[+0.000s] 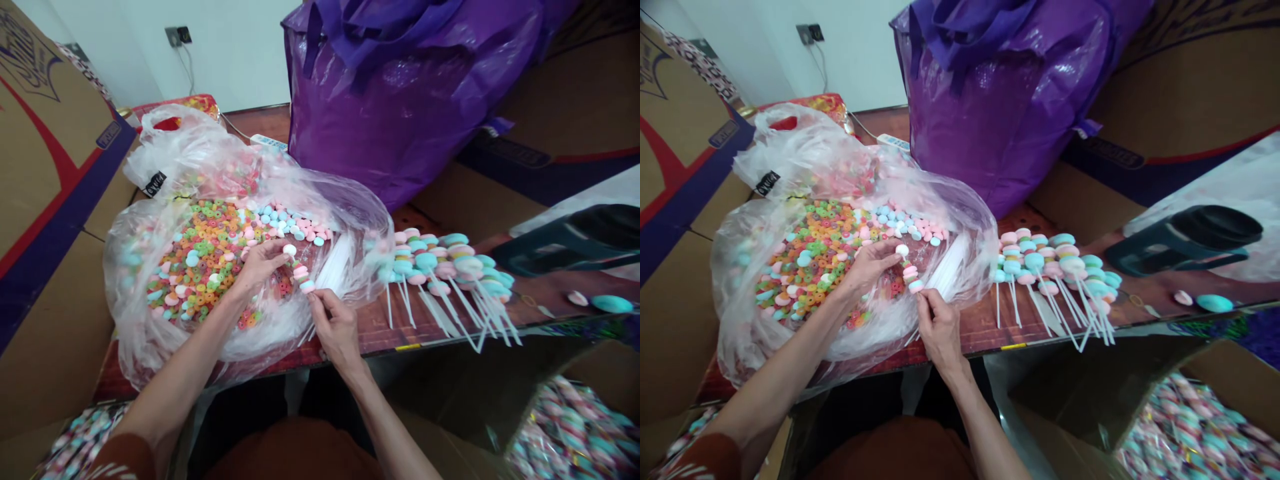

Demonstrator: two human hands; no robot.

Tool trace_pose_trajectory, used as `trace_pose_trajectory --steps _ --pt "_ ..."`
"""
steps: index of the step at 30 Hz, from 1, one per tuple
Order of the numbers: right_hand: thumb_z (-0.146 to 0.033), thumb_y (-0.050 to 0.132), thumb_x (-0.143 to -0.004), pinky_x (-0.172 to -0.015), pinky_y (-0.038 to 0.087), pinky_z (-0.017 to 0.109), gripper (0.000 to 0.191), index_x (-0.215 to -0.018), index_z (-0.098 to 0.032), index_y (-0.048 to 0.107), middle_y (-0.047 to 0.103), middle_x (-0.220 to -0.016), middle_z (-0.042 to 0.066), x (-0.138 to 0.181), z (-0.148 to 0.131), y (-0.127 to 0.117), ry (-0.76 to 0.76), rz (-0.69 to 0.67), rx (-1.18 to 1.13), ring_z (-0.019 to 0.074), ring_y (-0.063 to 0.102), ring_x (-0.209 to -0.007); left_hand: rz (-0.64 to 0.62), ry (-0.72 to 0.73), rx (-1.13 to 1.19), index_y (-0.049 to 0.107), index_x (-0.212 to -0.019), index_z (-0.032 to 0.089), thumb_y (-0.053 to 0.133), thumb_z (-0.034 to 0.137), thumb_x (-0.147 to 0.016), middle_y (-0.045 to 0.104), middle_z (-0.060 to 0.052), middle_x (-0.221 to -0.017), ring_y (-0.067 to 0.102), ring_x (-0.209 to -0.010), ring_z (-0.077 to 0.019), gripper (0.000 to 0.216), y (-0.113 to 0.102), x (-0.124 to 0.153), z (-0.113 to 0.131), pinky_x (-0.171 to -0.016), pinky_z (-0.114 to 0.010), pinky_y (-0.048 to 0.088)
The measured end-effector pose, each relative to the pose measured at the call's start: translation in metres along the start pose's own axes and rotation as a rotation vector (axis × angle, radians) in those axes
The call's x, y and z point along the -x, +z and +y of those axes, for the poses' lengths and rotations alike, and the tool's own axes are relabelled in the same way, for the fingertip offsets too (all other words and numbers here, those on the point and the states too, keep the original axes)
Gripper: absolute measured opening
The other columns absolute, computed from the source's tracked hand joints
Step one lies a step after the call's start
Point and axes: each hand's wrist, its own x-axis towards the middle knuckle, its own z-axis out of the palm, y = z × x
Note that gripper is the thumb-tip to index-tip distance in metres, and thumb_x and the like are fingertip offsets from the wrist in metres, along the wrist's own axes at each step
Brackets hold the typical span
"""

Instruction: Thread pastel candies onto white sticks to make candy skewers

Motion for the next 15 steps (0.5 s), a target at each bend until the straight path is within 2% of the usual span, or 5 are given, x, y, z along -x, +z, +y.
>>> trace_pose_trajectory --steps 7,15 --pt "-0.027 0.051 -0.097 -0.053 0.032 0.021 0.022 -0.084 -0.017 0.065 0.046 -0.059 -0.007 -0.0006 0.0001 0.0007 0.019 -0.001 0.021 0.0077 0.042 -0.051 0.005 0.021 -0.021 0.073 -0.093 0.014 0.084 0.027 -0.061 0.072 -0.001 -0.085 0.062 -0.076 -0.0118 0.037 0.0007 0.0017 -0.0037 -0.075 -0.024 0.048" --pt "-0.027 0.049 -0.098 -0.052 0.030 0.021 0.024 -0.081 -0.017 0.064 0.041 -0.058 -0.007 -0.0004 -0.0012 0.0008 0.017 0.007 0.079 0.0075 0.040 -0.048 0.054 0.064 -0.111 0.069 -0.088 0.014 0.075 0.023 -0.067 0.071 -0.001 -0.080 0.063 -0.070 -0.0115 0.023 0.0078 0.0068 -0.0055 -0.070 -0.024 0.050"
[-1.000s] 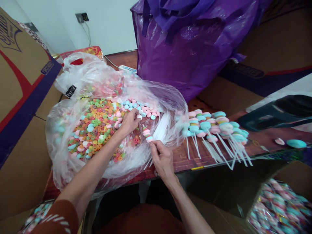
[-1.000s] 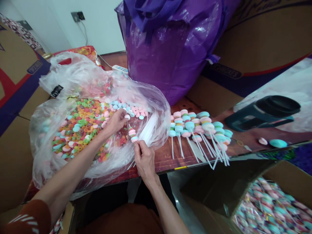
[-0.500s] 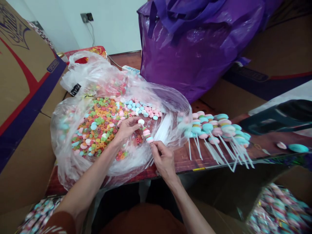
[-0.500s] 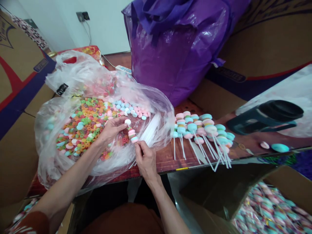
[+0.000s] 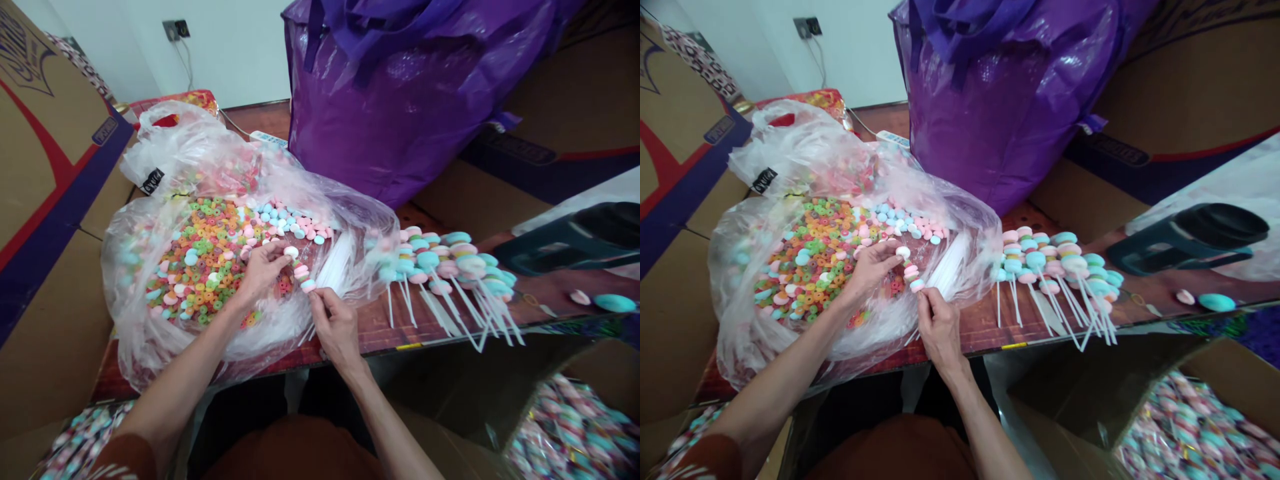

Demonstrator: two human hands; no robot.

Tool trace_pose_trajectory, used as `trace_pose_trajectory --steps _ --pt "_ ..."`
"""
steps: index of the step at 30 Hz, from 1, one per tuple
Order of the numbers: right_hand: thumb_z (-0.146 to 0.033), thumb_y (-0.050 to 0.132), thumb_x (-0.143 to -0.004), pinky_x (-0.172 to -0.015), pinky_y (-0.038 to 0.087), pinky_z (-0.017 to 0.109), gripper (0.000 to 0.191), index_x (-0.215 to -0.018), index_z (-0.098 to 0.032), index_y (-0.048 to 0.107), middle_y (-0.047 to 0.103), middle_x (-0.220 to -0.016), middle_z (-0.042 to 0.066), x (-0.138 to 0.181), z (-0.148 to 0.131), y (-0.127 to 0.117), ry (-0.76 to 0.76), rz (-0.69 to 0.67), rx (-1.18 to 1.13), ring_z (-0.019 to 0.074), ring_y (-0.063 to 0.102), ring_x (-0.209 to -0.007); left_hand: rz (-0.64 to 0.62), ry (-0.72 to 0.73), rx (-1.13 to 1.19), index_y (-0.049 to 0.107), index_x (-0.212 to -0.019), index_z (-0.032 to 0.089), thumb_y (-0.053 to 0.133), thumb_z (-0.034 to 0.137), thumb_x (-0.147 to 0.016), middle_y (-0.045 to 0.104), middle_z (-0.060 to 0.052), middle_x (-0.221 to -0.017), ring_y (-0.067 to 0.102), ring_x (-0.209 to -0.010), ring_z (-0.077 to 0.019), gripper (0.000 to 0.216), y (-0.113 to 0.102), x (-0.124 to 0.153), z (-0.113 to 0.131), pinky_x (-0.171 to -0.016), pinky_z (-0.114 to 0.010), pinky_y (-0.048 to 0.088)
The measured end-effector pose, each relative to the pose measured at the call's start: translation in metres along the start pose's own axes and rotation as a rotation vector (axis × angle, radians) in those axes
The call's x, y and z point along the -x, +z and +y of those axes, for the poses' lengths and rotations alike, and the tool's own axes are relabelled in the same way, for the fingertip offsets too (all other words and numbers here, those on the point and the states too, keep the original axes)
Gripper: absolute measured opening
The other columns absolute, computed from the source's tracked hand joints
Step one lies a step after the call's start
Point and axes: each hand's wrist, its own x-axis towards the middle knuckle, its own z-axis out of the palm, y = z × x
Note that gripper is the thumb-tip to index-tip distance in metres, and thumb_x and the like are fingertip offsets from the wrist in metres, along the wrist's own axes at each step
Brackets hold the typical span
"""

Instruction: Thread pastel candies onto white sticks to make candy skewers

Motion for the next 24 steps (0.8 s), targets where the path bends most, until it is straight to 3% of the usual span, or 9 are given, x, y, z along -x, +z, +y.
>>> trace_pose_trajectory --steps 5,9,18,24 --pt "-0.025 0.048 -0.097 -0.052 0.029 0.022 0.024 -0.078 -0.018 0.061 0.039 -0.057 -0.008 -0.001 -0.001 -0.001 -0.022 0.002 0.037 0.0074 0.038 -0.047 0.103 0.052 -0.091 0.071 -0.093 0.013 0.069 0.019 -0.072 0.073 -0.003 -0.082 0.065 -0.070 -0.0135 0.022 0.008 0.003 -0.016 -0.067 -0.025 0.053" --pt "-0.023 0.047 -0.097 -0.051 0.029 0.022 0.024 -0.076 -0.018 0.060 0.038 -0.056 -0.008 -0.001 -0.003 -0.001 -0.030 0.009 0.042 0.0076 0.038 -0.047 0.145 0.170 -0.243 0.075 -0.096 0.016 0.064 0.016 -0.077 0.075 -0.005 -0.091 0.068 -0.081 -0.0154 0.022 0.011 0.007 -0.029 -0.076 -0.026 0.055" --pt "-0.022 0.046 -0.097 -0.052 0.027 0.023 0.026 -0.075 -0.018 0.058 0.037 -0.056 -0.008 0.000 -0.001 -0.001 -0.020 0.022 0.067 0.0080 0.037 -0.047 0.087 0.234 -0.522 0.076 -0.108 0.018 0.057 0.014 -0.085 0.074 -0.008 -0.102 0.068 -0.088 -0.0177 0.031 0.015 0.023 -0.022 -0.081 -0.029 0.054" --pt "-0.023 0.045 -0.097 -0.053 0.027 0.024 0.027 -0.076 -0.019 0.059 0.039 -0.056 -0.007 -0.002 -0.002 -0.001 0.000 0.020 0.050 0.0088 0.037 -0.048 -0.011 0.193 -0.439 0.076 -0.109 0.021 0.059 0.012 -0.082 0.075 -0.006 -0.106 0.068 -0.096 -0.0196 0.033 0.018 0.030 -0.025 -0.090 -0.031 0.053"
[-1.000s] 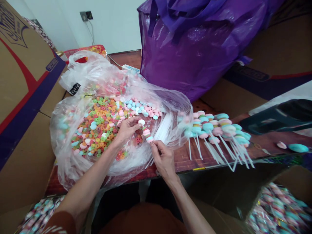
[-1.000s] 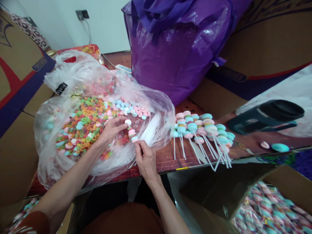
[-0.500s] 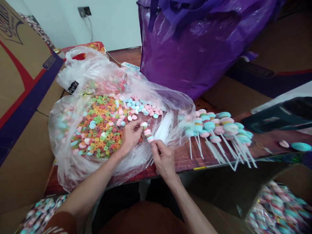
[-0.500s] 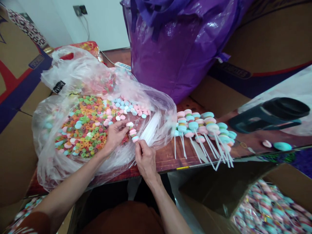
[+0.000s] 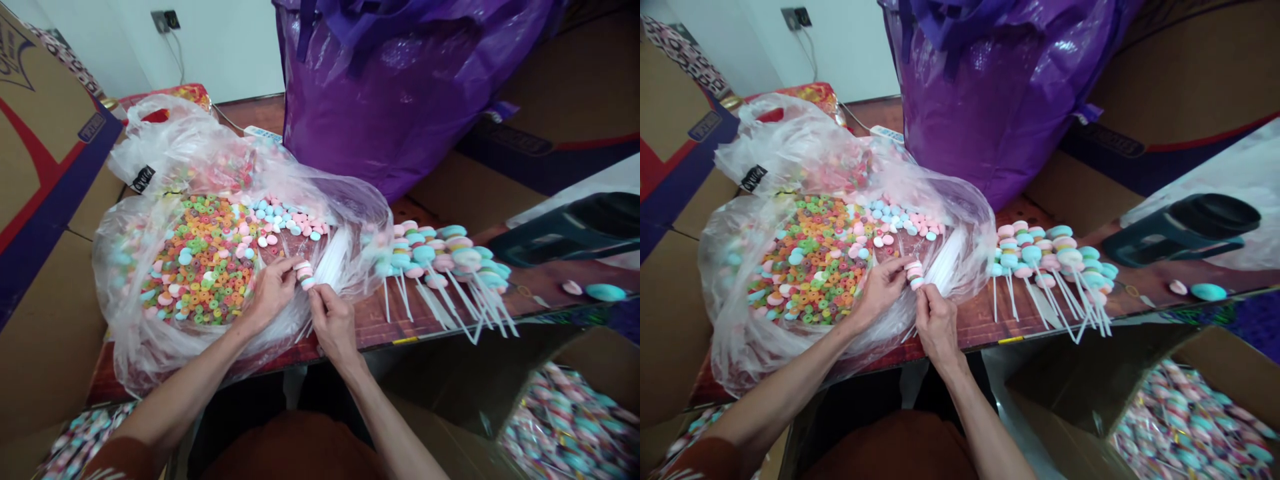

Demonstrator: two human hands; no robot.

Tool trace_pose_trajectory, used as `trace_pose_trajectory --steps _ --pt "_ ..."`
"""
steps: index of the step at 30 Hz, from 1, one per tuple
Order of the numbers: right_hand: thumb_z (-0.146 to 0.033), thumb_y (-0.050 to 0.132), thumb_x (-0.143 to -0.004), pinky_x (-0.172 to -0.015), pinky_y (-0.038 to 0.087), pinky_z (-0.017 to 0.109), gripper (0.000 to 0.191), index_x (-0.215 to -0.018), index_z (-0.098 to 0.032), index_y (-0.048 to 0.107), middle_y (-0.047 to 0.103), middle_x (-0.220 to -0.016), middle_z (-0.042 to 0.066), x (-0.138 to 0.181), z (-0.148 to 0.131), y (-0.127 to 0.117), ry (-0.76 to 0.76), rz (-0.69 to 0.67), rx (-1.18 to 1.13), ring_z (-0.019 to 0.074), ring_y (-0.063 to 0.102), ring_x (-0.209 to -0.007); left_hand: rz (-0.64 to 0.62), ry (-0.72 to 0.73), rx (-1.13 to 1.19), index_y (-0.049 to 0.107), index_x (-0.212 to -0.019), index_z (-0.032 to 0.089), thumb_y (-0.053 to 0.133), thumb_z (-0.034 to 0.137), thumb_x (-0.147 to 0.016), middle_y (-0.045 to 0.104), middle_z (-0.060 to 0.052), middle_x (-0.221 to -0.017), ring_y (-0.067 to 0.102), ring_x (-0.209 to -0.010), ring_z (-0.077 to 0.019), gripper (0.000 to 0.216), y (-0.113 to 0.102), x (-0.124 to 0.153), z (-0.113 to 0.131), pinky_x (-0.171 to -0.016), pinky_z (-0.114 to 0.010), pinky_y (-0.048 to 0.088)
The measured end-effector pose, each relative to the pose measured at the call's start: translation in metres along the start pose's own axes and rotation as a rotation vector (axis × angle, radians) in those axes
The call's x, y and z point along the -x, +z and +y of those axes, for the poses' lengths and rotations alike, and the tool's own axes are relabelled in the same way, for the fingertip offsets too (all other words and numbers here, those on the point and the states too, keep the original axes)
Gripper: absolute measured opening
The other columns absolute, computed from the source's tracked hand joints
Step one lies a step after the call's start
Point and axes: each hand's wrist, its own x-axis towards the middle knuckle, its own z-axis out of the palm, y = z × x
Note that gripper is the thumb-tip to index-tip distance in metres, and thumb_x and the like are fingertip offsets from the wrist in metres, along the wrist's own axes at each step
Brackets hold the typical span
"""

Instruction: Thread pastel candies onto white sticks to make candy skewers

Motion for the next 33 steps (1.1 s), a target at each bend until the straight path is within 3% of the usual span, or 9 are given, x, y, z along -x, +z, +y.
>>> trace_pose_trajectory --steps 7,11,14,18,22,25,27,30,33 --pt "-0.029 0.048 -0.098 -0.053 0.032 0.021 0.028 -0.079 -0.018 0.065 0.043 -0.057 -0.006 -0.001 -0.002 0.000 0.059 0.039 -0.072 0.0089 0.038 -0.050 0.013 -0.116 0.294 0.069 -0.120 0.016 0.064 0.020 -0.080 0.074 -0.009 -0.111 0.069 -0.093 -0.0177 0.041 -0.001 -0.004 0.010 -0.087 -0.030 0.055" --pt "-0.026 0.046 -0.099 -0.059 0.040 0.021 0.028 -0.086 -0.016 0.070 0.060 -0.065 -0.001 0.003 -0.007 -0.001 0.012 0.032 -0.059 0.0107 0.053 -0.057 0.006 -0.129 0.293 0.068 -0.121 0.017 0.070 0.025 -0.076 0.072 -0.009 -0.116 0.067 -0.097 -0.0186 0.046 -0.012 -0.005 0.016 -0.086 -0.029 0.054" --pt "-0.022 0.045 -0.098 -0.065 0.045 0.023 0.027 -0.093 -0.015 0.071 0.068 -0.073 0.003 0.010 -0.010 -0.009 -0.049 0.045 0.007 0.0138 0.063 -0.065 -0.054 -0.154 0.325 0.070 -0.116 0.016 0.074 0.029 -0.074 0.074 -0.009 -0.108 0.068 -0.093 -0.0187 0.044 -0.018 -0.004 0.019 -0.082 -0.028 0.054" --pt "-0.018 0.044 -0.099 -0.066 0.051 0.023 0.027 -0.096 -0.016 0.071 0.072 -0.077 0.005 0.025 -0.012 -0.037 -0.168 0.093 0.049 0.0146 0.068 -0.067 -0.154 -0.154 0.368 0.069 -0.119 0.017 0.079 0.029 -0.070 0.074 -0.009 -0.106 0.069 -0.092 -0.0192 0.051 -0.019 -0.002 0.028 -0.083 -0.030 0.054" --pt "-0.018 0.054 -0.096 -0.063 0.053 0.024 0.017 -0.096 -0.018 0.071 0.073 -0.076 0.005 0.034 -0.006 -0.078 -0.216 0.335 0.183 0.0144 0.067 -0.060 -0.129 -0.163 0.373 0.065 -0.127 0.019 0.080 0.033 -0.070 0.075 -0.008 -0.103 0.069 -0.084 -0.0179 0.060 -0.019 -0.002 0.030 -0.079 -0.030 0.055" --pt "-0.026 0.054 -0.097 -0.057 0.047 0.023 0.019 -0.089 -0.018 0.069 0.063 -0.062 0.000 0.023 0.007 -0.105 -0.034 0.552 0.258 0.0121 0.056 -0.051 -0.033 -0.185 0.341 0.069 -0.117 0.017 0.079 0.034 -0.071 0.076 -0.007 -0.098 0.069 -0.081 -0.0173 0.051 -0.020 -0.005 0.024 -0.076 -0.029 0.055" --pt "-0.034 0.053 -0.097 -0.058 0.046 0.025 0.025 -0.090 -0.017 0.070 0.060 -0.060 -0.001 0.004 0.020 -0.116 0.053 0.621 0.293 0.0135 0.055 -0.053 0.018 -0.192 0.326 0.071 -0.113 0.015 0.077 0.034 -0.071 0.076 -0.007 -0.096 0.069 -0.080 -0.0170 0.046 -0.020 -0.007 0.019 -0.074 -0.028 0.055" --pt "-0.038 0.050 -0.096 -0.067 0.046 0.030 0.033 -0.092 -0.014 0.072 0.066 -0.067 0.005 -0.027 0.042 -0.123 0.058 0.588 0.386 0.0178 0.059 -0.063 0.056 -0.190 0.307 0.070 -0.113 0.014 0.073 0.031 -0.074 0.075 -0.005 -0.090 0.068 -0.075 -0.0157 0.042 -0.020 -0.008 0.012 -0.071 -0.026 0.053" --pt "-0.037 0.048 -0.096 -0.067 0.044 0.031 0.035 -0.096 -0.014 0.074 0.071 -0.076 0.009 -0.049 0.058 -0.125 0.086 0.445 0.507 0.0209 0.060 -0.069 0.059 -0.158 0.254 0.071 -0.109 0.013 0.070 0.030 -0.077 0.074 -0.005 -0.089 0.067 -0.075 -0.0158 0.036 -0.019 -0.009 0.006 -0.072 -0.027 0.052"
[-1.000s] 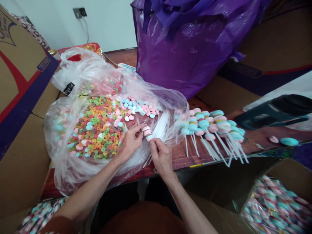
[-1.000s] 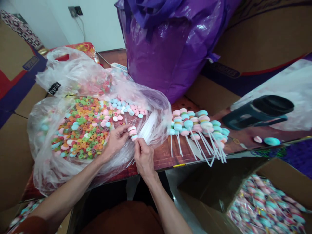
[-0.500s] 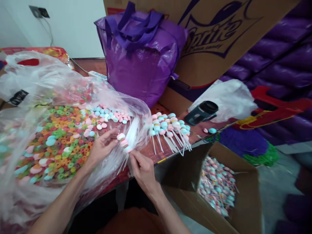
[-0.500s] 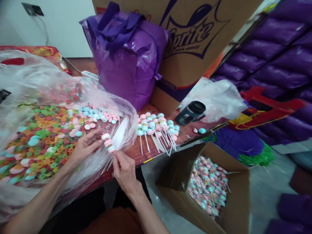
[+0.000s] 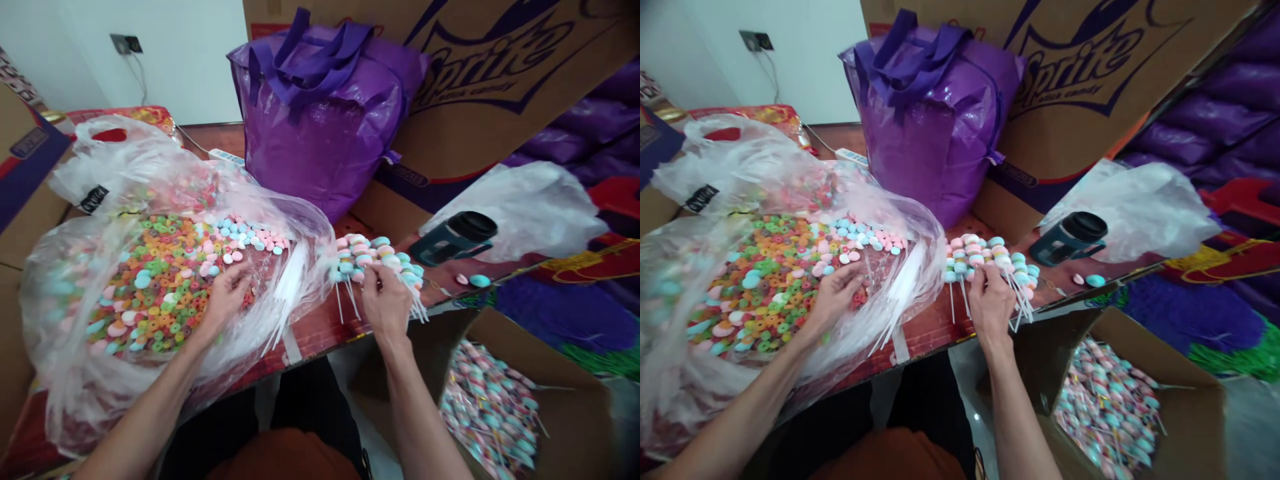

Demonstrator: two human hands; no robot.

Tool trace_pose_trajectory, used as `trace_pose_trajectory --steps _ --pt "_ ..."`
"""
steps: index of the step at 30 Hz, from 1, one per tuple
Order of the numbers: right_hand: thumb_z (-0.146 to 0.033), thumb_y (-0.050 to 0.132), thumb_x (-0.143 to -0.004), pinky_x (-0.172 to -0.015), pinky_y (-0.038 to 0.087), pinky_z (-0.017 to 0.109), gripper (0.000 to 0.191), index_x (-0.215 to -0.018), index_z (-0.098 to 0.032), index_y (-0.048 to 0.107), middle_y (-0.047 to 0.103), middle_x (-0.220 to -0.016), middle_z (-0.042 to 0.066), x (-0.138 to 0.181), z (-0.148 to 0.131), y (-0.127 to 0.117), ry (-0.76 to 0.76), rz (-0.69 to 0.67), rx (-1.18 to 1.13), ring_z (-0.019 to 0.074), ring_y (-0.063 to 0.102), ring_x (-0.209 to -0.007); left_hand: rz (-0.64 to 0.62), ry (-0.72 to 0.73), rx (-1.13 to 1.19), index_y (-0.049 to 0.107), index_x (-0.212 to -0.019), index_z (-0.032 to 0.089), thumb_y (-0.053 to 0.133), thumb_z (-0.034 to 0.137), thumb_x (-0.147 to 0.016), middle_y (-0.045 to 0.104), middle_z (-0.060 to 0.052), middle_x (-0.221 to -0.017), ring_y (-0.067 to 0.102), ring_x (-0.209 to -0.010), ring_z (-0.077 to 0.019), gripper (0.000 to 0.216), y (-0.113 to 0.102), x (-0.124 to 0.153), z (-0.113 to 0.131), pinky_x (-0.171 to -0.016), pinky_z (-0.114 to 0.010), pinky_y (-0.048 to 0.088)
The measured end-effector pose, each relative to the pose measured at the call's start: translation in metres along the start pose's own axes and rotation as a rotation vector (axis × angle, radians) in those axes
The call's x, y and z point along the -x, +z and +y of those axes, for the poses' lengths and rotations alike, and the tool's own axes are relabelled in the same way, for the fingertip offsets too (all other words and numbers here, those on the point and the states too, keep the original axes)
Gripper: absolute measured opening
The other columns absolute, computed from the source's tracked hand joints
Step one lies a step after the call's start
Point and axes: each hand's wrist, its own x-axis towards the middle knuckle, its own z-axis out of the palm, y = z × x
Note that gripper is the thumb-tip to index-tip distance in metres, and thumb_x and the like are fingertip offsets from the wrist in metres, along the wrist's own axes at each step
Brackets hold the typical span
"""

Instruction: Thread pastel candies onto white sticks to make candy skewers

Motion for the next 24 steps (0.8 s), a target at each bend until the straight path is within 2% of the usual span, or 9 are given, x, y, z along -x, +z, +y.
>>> trace_pose_trajectory --steps 2,6,8,9,11,12,14,20,24 --pt "-0.037 0.048 -0.096 -0.067 0.043 0.032 0.035 -0.093 -0.015 0.075 0.071 -0.080 0.011 -0.003 0.002 0.002 -0.027 -0.029 0.085 0.0220 0.061 -0.071 -0.015 0.042 -0.072 0.073 -0.105 0.014 0.067 0.029 -0.079 0.074 -0.006 -0.091 0.066 -0.079 -0.0171 0.030 0.000 -0.002 -0.002 -0.075 -0.028 0.052" --pt "-0.037 0.050 -0.098 -0.079 0.047 0.037 0.033 -0.101 -0.014 0.074 0.070 -0.096 0.016 0.015 -0.015 -0.010 -0.049 0.203 0.150 0.0262 0.063 -0.088 -0.069 0.207 -0.336 0.076 -0.098 0.018 0.061 0.023 -0.083 0.072 -0.007 -0.094 0.065 -0.084 -0.0189 0.022 0.001 -0.011 0.003 -0.079 -0.030 0.050" --pt "-0.033 0.051 -0.099 -0.083 0.048 0.038 0.028 -0.104 -0.015 0.072 0.070 -0.097 0.015 0.033 -0.033 -0.012 -0.075 0.219 0.039 0.0251 0.064 -0.091 -0.121 0.308 -0.499 0.076 -0.102 0.020 0.056 0.020 -0.086 0.070 -0.006 -0.094 0.063 -0.084 -0.0186 0.025 0.006 -0.021 0.010 -0.080 -0.030 0.049" --pt "-0.031 0.051 -0.099 -0.081 0.050 0.035 0.025 -0.102 -0.017 0.071 0.071 -0.093 0.012 0.042 -0.044 -0.011 -0.127 0.162 -0.064 0.0227 0.065 -0.086 -0.149 0.353 -0.578 0.076 -0.104 0.021 0.054 0.019 -0.088 0.068 -0.007 -0.095 0.062 -0.085 -0.0189 0.027 0.010 -0.027 0.014 -0.081 -0.030 0.048" --pt "-0.027 0.051 -0.099 -0.079 0.051 0.031 0.021 -0.101 -0.019 0.070 0.073 -0.092 0.009 0.059 -0.065 -0.002 -0.228 -0.071 -0.251 0.0198 0.067 -0.082 -0.185 0.400 -0.725 0.075 -0.103 0.020 0.049 0.016 -0.089 0.065 -0.008 -0.096 0.060 -0.090 -0.0205 0.030 0.021 -0.041 0.019 -0.082 -0.032 0.046" --pt "-0.026 0.050 -0.099 -0.077 0.052 0.030 0.021 -0.099 -0.020 0.070 0.073 -0.091 0.008 0.065 -0.074 0.005 -0.269 -0.167 -0.294 0.0192 0.067 -0.080 -0.202 0.398 -0.796 0.075 -0.104 0.019 0.049 0.016 -0.090 0.063 -0.009 -0.097 0.060 -0.090 -0.0217 0.030 0.027 -0.048 0.020 -0.081 -0.032 0.046" --pt "-0.025 0.047 -0.099 -0.072 0.051 0.030 0.023 -0.098 -0.020 0.069 0.072 -0.089 0.008 0.072 -0.087 0.023 -0.259 -0.261 -0.261 0.0204 0.067 -0.079 -0.228 0.379 -0.899 0.074 -0.106 0.019 0.049 0.016 -0.090 0.060 -0.011 -0.104 0.059 -0.091 -0.0241 0.029 0.040 -0.060 0.019 -0.079 -0.034 0.045" --pt "-0.024 0.057 -0.091 -0.055 0.040 0.032 0.015 -0.099 -0.013 0.065 0.066 -0.088 0.018 0.062 -0.090 0.068 -0.078 -0.326 0.038 0.0252 0.063 -0.067 -0.182 0.324 -1.029 0.072 -0.097 0.017 0.046 0.016 -0.092 0.058 -0.013 -0.110 0.058 -0.099 -0.0272 0.026 0.064 -0.080 0.007 -0.081 -0.034 0.043" --pt "-0.016 0.053 -0.088 -0.058 0.039 0.034 0.014 -0.096 -0.014 0.063 0.066 -0.080 0.017 0.059 -0.082 0.079 -0.041 -0.312 -0.030 0.0259 0.062 -0.064 -0.206 0.325 -0.976 0.072 -0.094 0.016 0.051 0.016 -0.089 0.063 -0.012 -0.102 0.059 -0.095 -0.0251 0.022 0.059 -0.077 0.010 -0.084 -0.034 0.045"
